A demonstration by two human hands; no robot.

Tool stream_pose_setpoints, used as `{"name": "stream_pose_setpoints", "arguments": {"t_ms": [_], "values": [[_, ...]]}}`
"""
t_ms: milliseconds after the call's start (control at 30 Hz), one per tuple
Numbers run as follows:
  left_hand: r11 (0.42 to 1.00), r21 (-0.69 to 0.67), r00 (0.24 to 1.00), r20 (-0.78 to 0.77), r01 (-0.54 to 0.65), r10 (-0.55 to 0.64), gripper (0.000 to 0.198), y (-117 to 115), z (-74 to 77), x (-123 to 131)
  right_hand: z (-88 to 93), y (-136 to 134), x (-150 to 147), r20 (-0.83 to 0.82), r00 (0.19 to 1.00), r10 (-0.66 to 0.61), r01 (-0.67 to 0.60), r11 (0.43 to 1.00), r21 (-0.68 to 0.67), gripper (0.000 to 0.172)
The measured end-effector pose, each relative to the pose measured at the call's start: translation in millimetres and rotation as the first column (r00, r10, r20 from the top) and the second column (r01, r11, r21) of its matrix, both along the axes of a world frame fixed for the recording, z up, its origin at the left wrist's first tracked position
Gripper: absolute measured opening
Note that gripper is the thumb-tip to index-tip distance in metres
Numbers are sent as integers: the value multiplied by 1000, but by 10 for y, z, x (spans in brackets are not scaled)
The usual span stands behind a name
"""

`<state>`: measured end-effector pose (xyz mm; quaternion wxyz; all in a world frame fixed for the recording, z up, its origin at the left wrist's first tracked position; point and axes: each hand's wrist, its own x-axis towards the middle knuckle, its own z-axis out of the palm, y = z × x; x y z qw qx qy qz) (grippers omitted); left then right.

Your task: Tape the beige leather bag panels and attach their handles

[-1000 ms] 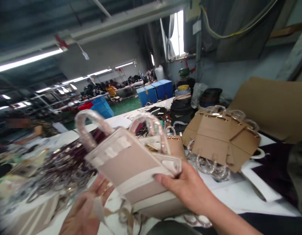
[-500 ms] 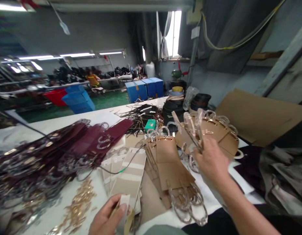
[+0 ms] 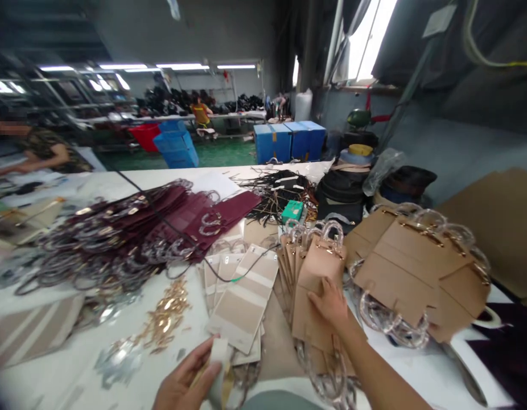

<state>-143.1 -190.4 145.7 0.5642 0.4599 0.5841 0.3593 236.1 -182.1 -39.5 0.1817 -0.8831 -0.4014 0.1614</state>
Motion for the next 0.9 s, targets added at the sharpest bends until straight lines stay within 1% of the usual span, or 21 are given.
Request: {"name": "stream_pose_setpoints", "arguments": {"t_ms": [33,67,100,133,167,200,233,267,300,333,367,400,467,500,567,600,667,733,800,900], "values": [[1000,-12,1000,6,16,-16,61,29,-20,23,70,-18,-27,-3,1000,9,-8,996,93,73],[999,-24,999,6,41,-41,63,65,-37,55,177,-29,-88,-19,999,34,-29,978,205,70],[997,-33,998,-3,69,-69,65,106,-53,96,322,-35,-183,-58,995,78,-55,946,318,66],[995,-32,995,-23,99,-100,66,151,-67,143,498,-36,-307,-116,982,152,-90,902,421,60],[991,-19,990,-55,130,-131,66,199,-79,194,696,-29,-455,-210,950,233,-102,864,494,54],[986,4,982,-99,165,-164,65,248,-90,246,903,-14,-615,-338,884,323,-117,853,509,48],[978,35,969,-149,206,-199,65,298,-100,299,1104,14,-776,-449,785,426,-167,845,509,45],[965,66,951,-198,254,-237,65,347,-109,348,1285,55,-929,-511,678,528,-236,815,530,42],[948,89,930,-241,306,-278,68,396,-117,393,1434,108,-1064,-531,591,607,-297,776,556,40],[929,103,907,-277,355,-316,71,445,-125,430,1544,171,-1175,-534,535,655,-342,745,572,39],[913,111,888,-305,392,-345,72,492,-133,461,1613,241,-1258,-516,503,693,-388,715,581,34],[900,118,871,-330,420,-363,71,539,-142,483,1647,312,-1314,-492,494,717,-431,693,578,27],[880,148,849,-374,452,-373,56,632,-167,505,1636,452,-1353,-440,497,747,-511,663,547,9],[867,167,837,-397,470,-377,46,679,-186,507,1610,517,-1346,-412,499,762,-551,646,529,8],[838,196,806,-448,510,-386,27,773,-240,504,1555,638,-1305,-348,498,794,-626,607,489,11],[826,199,789,-478,527,-387,21,822,-277,502,1532,696,-1282,-311,501,808,-662,589,464,11],[809,193,745,-549,555,-380,15,927,-365,511,1493,816,-1246,-232,513,826,-726,562,396,10],[783,194,688,-628,590,-363,15,1047,-464,542,1437,941,-1231,-183,533,826,-759,563,327,11],[740,210,628,-699,639,-344,20,1183,-564,600,1335,1067,-1221,-165,566,808,-759,589,279,13],[687,236,558,-777,688,-292,26,1378,-714,731,1066,1265,-1131,-163,616,771,-725,636,265,14]]}}
